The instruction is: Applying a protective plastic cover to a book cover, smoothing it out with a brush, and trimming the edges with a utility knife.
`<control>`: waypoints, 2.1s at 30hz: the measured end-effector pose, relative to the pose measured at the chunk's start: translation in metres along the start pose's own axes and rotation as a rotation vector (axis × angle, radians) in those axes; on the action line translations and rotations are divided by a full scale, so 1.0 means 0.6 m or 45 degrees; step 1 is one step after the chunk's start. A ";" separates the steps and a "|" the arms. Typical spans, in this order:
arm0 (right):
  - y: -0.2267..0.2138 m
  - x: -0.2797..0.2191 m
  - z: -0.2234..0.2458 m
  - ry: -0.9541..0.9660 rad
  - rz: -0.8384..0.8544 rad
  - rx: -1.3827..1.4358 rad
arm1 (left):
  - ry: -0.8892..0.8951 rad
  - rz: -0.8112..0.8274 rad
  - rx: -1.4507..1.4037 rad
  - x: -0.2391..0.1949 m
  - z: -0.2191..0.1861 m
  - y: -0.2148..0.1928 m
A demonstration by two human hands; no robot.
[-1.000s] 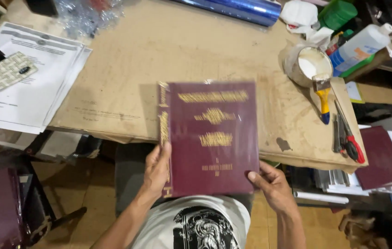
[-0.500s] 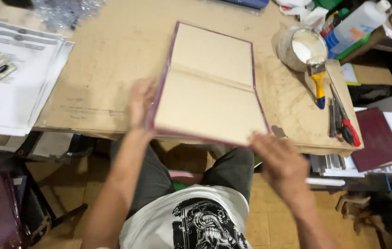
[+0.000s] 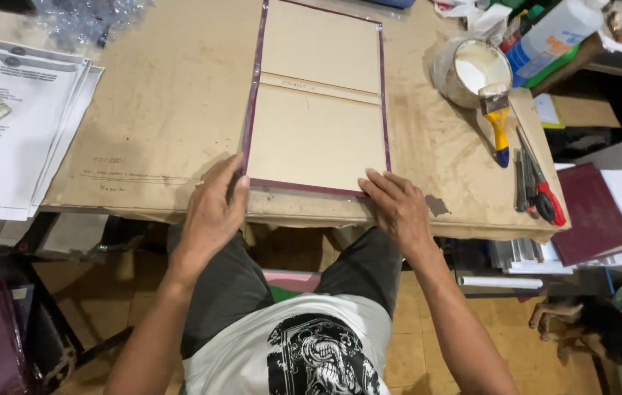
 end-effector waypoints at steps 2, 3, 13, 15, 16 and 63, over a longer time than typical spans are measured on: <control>-0.012 0.022 0.004 0.169 0.077 0.191 | 0.251 0.008 0.227 -0.009 -0.002 0.008; -0.028 0.027 0.014 0.163 0.092 0.208 | 0.229 0.005 0.234 -0.011 0.005 0.007; -0.002 -0.012 -0.054 0.887 0.071 0.451 | 0.408 -0.034 0.513 -0.021 0.000 0.031; 0.004 -0.025 -0.062 0.877 0.003 0.415 | 0.486 -0.086 0.538 -0.031 -0.006 0.035; 0.006 -0.026 -0.065 0.842 -0.007 0.367 | 0.551 -0.126 0.587 -0.037 -0.016 0.031; -0.094 -0.025 0.039 0.357 -0.164 0.783 | 0.781 0.136 0.930 0.225 0.049 0.260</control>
Point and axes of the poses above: each hand's wrist, its own x-axis towards the middle knuckle, its own y-axis out of the palm, z = x × y, the point moved 9 cm from there along x, towards the middle knuckle, and after that the axes turned 10 degrees about -z, right-handed, at the moved point
